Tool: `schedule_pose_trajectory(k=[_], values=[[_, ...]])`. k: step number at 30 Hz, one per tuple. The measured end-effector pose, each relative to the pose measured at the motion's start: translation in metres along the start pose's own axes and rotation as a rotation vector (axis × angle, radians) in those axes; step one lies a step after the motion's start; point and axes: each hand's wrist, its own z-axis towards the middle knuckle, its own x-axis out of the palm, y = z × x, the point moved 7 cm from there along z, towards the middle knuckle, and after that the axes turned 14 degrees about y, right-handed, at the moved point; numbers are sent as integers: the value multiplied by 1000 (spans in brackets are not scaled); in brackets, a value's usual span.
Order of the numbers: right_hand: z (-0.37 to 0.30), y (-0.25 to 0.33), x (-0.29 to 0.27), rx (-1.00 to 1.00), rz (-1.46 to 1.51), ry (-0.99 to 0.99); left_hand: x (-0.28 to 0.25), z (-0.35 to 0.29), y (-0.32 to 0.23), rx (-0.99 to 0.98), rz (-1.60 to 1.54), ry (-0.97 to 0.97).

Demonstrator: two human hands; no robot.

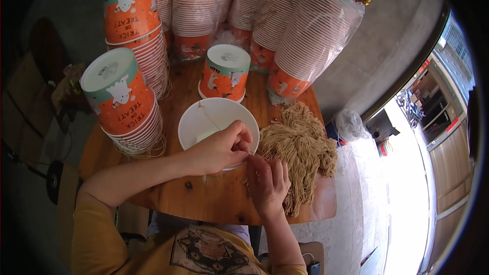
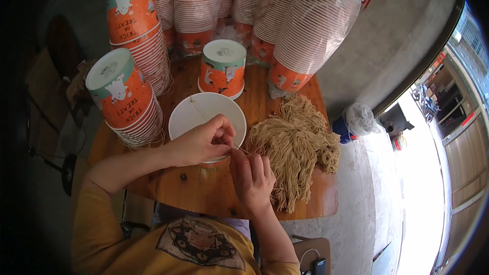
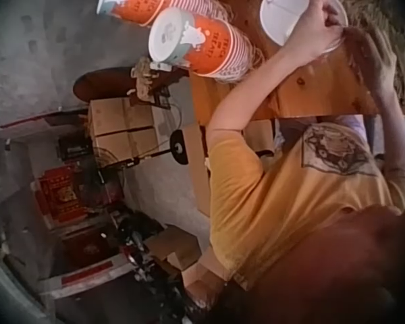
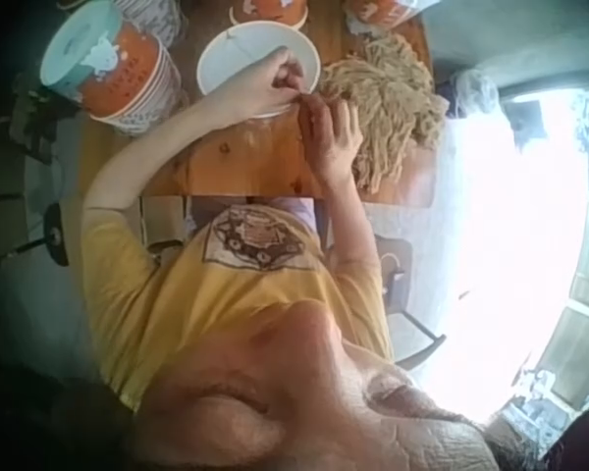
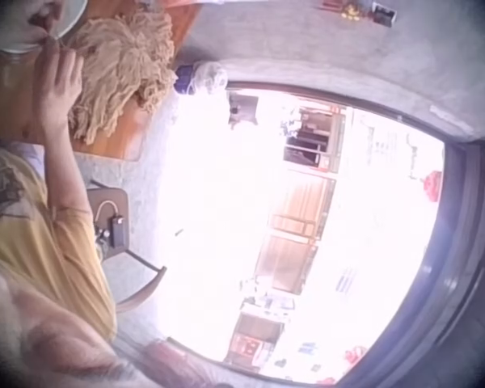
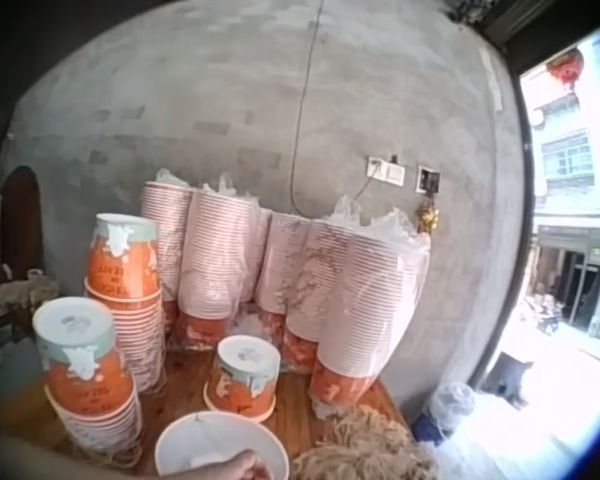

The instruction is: Threading strings through the pre-punched holes of decorative paper buckets to create handles.

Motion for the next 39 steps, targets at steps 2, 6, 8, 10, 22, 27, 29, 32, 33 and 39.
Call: schedule_pose_trajectory(k=[2, 6, 8, 10, 22, 27, 29, 32, 33, 39], values=[[5, 2, 2, 1, -5, 59, 1, -2, -3, 31, 69, -5], [13, -9, 4, 99, 128, 133, 4, -4, -8, 71, 119, -28], [0, -37, 31, 672, 814, 442, 4, -4, -8, 27, 130, -19], [-5, -44, 44, 685, 1139, 467, 2, -4, -8, 46, 136, -11], [-21, -45, 57, 845, 1708, 467, 1, -2, -7, 67, 93, 5], [-22, -45, 50, 871, 1654, 295, 1, -2, -9, 54, 88, 11], [-25, -44, 47, 803, 1536, 247, 2, -2, -8, 28, 89, 7], [-15, -39, 29, 489, 929, 147, 1, -1, -7, 76, 104, 5], [-15, -37, 29, 491, 931, 147, 1, -1, -7, 73, 103, 6], [-17, -37, 34, 511, 881, 151, 6, -6, -11, 1, 191, 100]])
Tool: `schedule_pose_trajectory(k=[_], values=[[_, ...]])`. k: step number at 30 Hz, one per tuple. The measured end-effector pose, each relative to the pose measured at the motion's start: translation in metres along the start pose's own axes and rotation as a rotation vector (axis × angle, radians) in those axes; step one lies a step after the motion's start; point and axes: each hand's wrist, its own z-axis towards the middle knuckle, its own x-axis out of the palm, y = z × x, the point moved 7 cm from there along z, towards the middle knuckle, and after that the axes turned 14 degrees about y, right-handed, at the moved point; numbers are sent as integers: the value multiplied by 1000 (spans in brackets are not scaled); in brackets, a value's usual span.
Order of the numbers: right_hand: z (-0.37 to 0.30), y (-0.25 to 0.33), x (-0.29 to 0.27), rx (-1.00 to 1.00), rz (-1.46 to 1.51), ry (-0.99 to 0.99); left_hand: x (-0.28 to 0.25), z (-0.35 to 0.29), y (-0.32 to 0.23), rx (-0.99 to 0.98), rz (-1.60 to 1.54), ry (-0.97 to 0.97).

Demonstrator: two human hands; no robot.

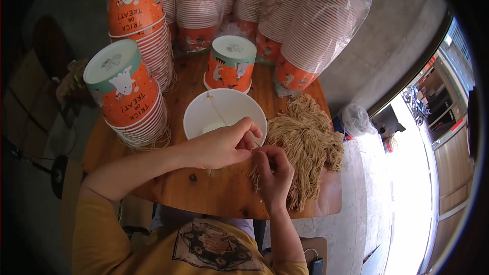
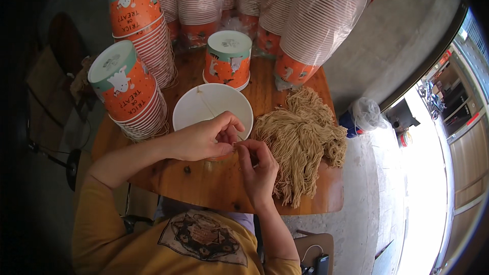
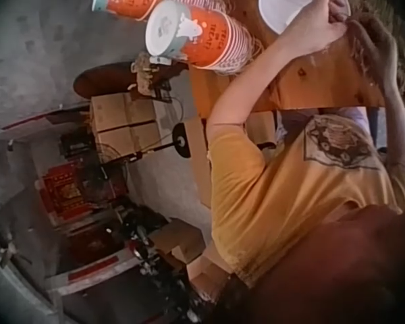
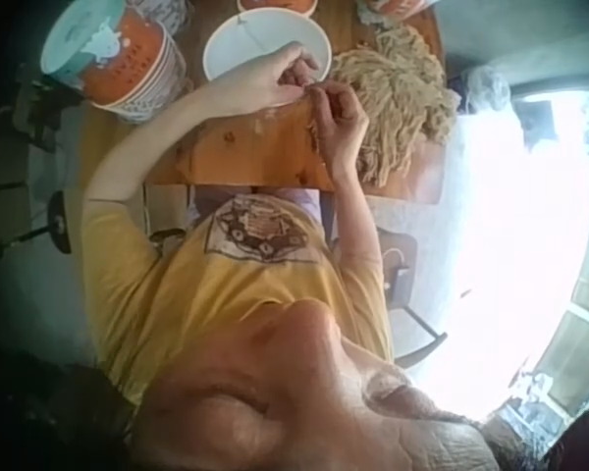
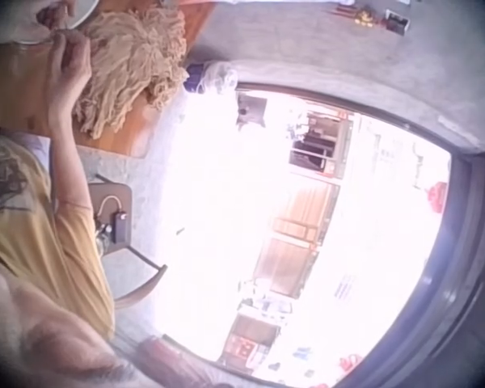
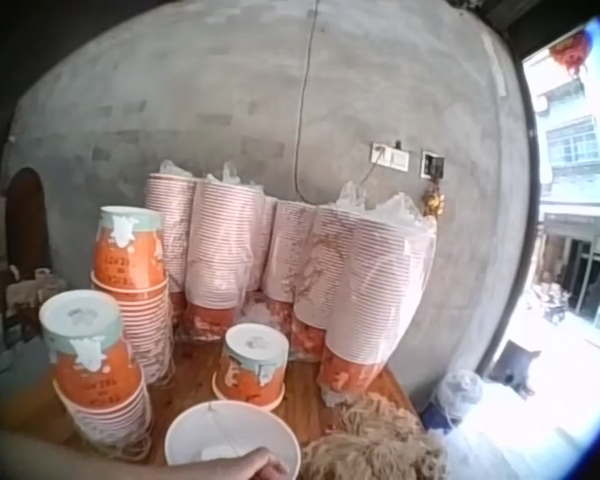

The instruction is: Threading strings through the pre-punched holes of decorative paper buckets to create handles.

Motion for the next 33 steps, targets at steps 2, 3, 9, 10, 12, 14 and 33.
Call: schedule_pose_trajectory(k=[2, 3, 9, 10, 12, 14, 33], values=[[0, 1, 1, -28, -19, -1, 0, 0, -1, -34, -21, 6], [0, 1, 2, -28, -18, 1, 0, -1, 0, -35, -21, 5], [0, 2, 2, -53, -51, 7, -3, -7, -1, -148, 101, 28], [0, 1, 2, -49, -57, 0, -4, -8, -1, -182, 149, 25], [0, 1, 2, -48, -62, -5, -4, -9, 2, -216, 198, 18], [0, 3, 1, -61, -105, -13, -2, -9, -7, -59, 370, -11], [-3, 23, 5, -104, -288, 88, -3, -8, -9, -86, 257, -12]])
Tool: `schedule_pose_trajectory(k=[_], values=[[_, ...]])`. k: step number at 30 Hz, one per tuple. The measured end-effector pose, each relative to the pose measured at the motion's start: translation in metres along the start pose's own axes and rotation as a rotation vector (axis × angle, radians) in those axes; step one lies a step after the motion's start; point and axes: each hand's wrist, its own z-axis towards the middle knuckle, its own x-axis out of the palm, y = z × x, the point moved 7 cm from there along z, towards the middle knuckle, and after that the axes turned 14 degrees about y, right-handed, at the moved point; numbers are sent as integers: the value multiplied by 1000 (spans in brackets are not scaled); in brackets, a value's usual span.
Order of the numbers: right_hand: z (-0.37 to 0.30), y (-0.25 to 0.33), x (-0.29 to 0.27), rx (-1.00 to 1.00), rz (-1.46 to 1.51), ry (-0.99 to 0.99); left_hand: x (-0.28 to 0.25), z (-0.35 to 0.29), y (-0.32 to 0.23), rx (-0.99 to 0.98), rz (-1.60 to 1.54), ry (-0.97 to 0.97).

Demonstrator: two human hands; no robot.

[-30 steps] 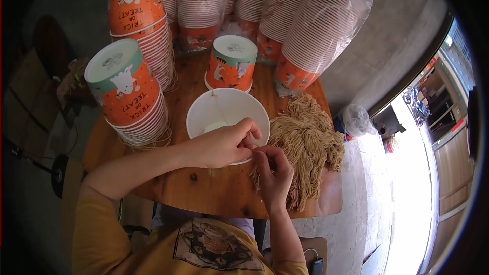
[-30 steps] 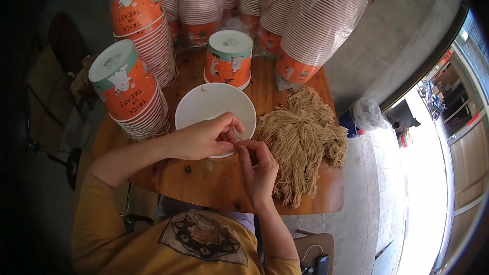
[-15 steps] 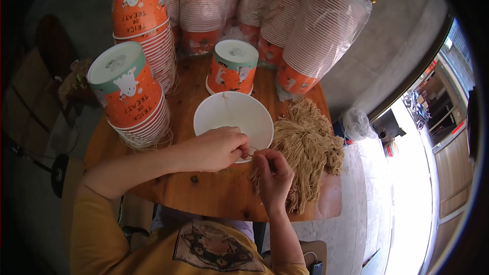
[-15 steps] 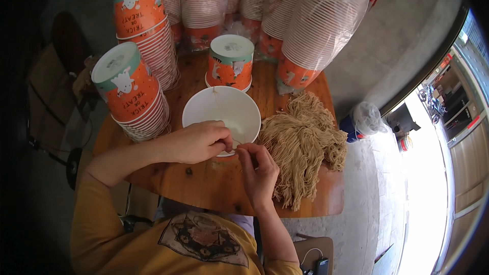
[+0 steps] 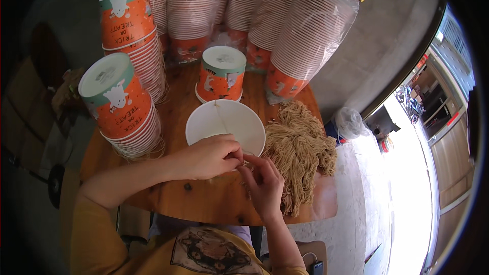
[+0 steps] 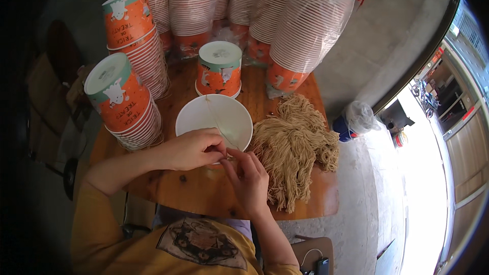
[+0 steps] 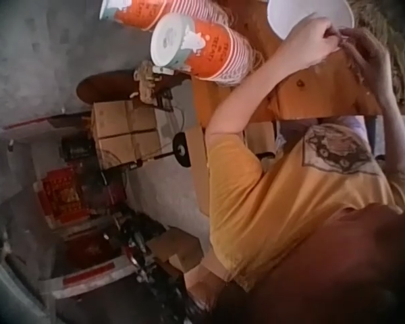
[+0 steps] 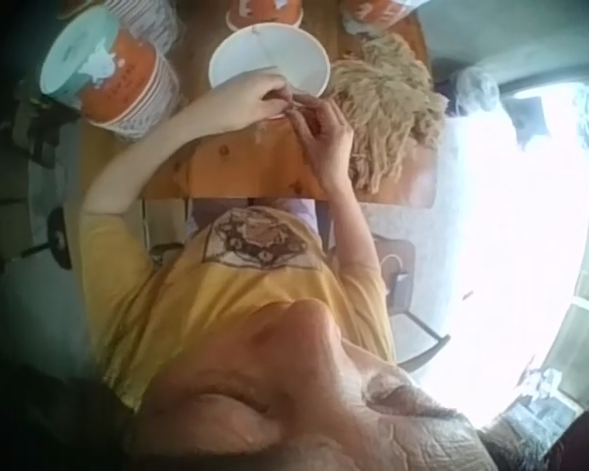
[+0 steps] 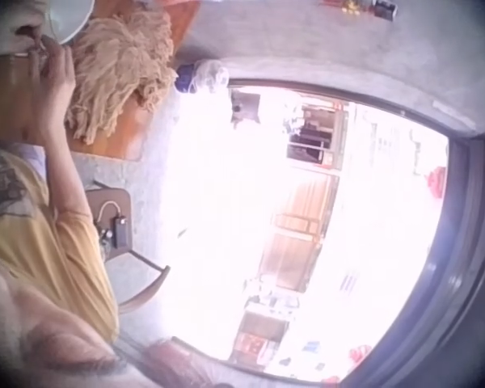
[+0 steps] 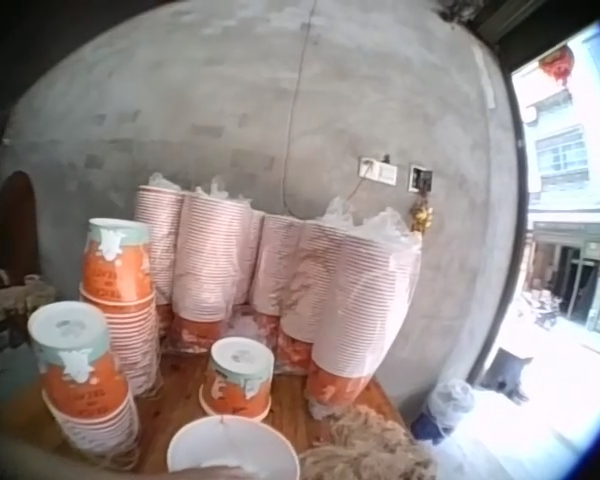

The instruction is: Threading strings through the pre-punched holes of decorative paper buckets to create handles.

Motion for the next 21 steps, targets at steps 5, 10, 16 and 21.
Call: schedule_pose_trajectory(k=[5, 10, 16, 21], values=[[1, 12, -7, -46, -226, -23, -3, 0, -4, -21, 69, -73], [0, 21, -14, -192, -421, -45, -5, -2, -9, 107, 162, -162], [-6, 21, -10, -204, -458, -34, -5, -5, -7, 126, 186, -179], [-5, 20, -6, -229, -471, -45, -5, -5, -3, 121, 155, -181]])
